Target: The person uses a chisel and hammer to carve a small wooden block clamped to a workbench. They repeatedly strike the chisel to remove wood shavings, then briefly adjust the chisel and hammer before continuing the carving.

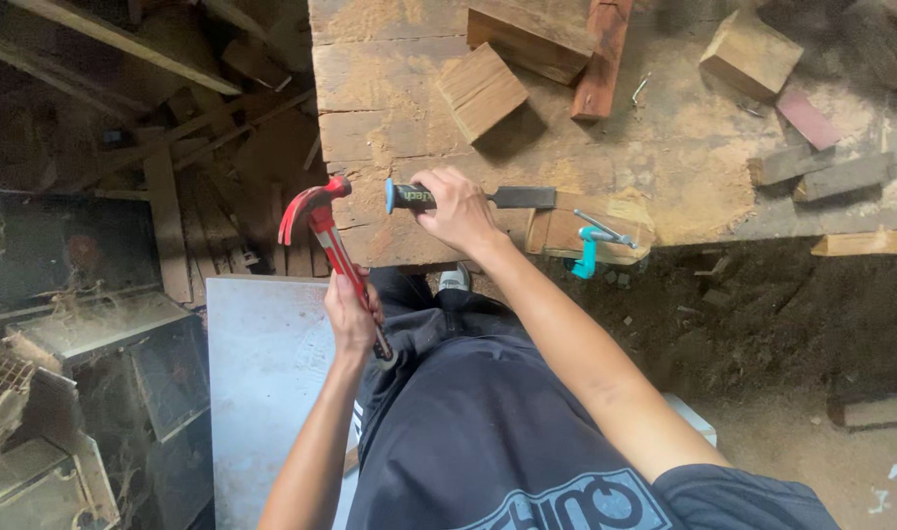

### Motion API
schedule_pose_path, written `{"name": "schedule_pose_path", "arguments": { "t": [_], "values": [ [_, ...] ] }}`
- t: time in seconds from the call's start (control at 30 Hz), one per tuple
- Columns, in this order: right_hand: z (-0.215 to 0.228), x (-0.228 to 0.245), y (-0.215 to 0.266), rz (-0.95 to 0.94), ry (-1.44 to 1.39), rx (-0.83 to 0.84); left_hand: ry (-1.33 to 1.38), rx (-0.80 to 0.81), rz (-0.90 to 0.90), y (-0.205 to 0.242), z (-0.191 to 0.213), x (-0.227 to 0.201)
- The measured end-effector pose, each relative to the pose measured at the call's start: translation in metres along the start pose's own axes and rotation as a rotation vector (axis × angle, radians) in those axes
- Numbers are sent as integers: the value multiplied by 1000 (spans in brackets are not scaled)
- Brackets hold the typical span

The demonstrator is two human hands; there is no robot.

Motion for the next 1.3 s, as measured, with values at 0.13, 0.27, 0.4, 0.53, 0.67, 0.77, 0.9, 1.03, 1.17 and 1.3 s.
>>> {"name": "schedule_pose_path", "arguments": {
  "t": [0.13, 0.27, 0.4, 0.53, 0.67, 0.77, 0.9, 1.03, 1.17, 1.3],
  "values": [
    [33, 26, 32, 209, 68, -268, -64, 37, -91, 3, -19, -17],
    [34, 26, 63, 194, 0, -242, -263, 72, -139, 6, -41, -32],
    [19, 10, 96, 120, -228, -51, -362, 147, -102, 14, -67, -28],
    [1, -10, 110, -29, -530, 116, -482, 248, -178, 11, -94, -40],
    [-26, -14, 141, -108, -639, 282, -523, 335, -81, 20, -112, -36],
    [-36, -7, 165, 1, -704, 383, -520, 392, -103, 28, -126, -39],
    [-63, -2, 202, 142, -634, 475, -574, 441, -377, 63, -145, -50],
    [-102, -5, 225, 93, -729, 450, -483, 464, -219, 81, -153, -25],
    [-118, -21, 261, -32, -824, 343, -438, 488, -152, 101, -168, -3],
    [-116, -24, 297, -29, -739, 292, -341, 492, -103, 124, -180, 13]
  ]
}}
Point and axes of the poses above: each hand's wrist, its own y-axis away from the middle knuckle, its own z-axis out of the back of the hand, x = y × z, the point moved 9 cm from there along -y, towards the middle knuckle, and after that the axes turned 12 degrees about x, right-handed, at the moved point
